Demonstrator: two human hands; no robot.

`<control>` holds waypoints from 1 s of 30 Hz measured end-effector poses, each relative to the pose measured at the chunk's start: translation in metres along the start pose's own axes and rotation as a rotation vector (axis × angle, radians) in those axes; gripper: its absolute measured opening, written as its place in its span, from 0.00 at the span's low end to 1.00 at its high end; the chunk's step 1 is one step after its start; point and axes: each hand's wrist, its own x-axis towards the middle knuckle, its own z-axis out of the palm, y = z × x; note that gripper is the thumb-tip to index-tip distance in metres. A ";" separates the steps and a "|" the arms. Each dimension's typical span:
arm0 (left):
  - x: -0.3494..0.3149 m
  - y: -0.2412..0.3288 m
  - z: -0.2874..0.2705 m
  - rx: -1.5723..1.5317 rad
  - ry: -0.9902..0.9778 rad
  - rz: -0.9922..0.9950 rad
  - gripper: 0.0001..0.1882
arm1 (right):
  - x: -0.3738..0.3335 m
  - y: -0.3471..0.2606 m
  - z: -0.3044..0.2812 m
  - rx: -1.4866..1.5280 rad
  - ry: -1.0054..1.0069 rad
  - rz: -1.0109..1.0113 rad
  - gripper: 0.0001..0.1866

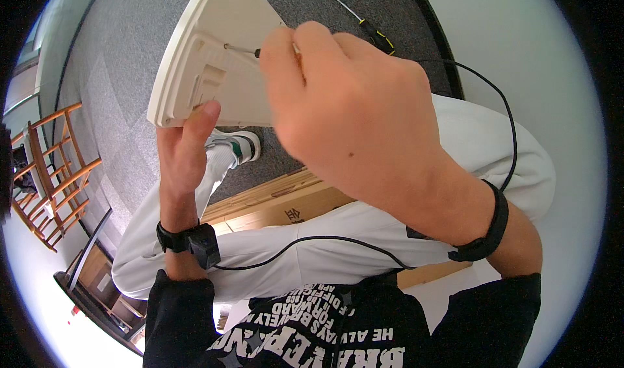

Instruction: The person sits on the floor and uses a screwdriver to remove screws from the back of a white keyboard. They systematically unscrew multiple fasteners and place them on the floor.

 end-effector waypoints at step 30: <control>0.004 -0.005 0.013 -0.167 0.082 0.045 0.26 | 0.014 0.024 -0.022 1.515 -0.688 1.043 0.21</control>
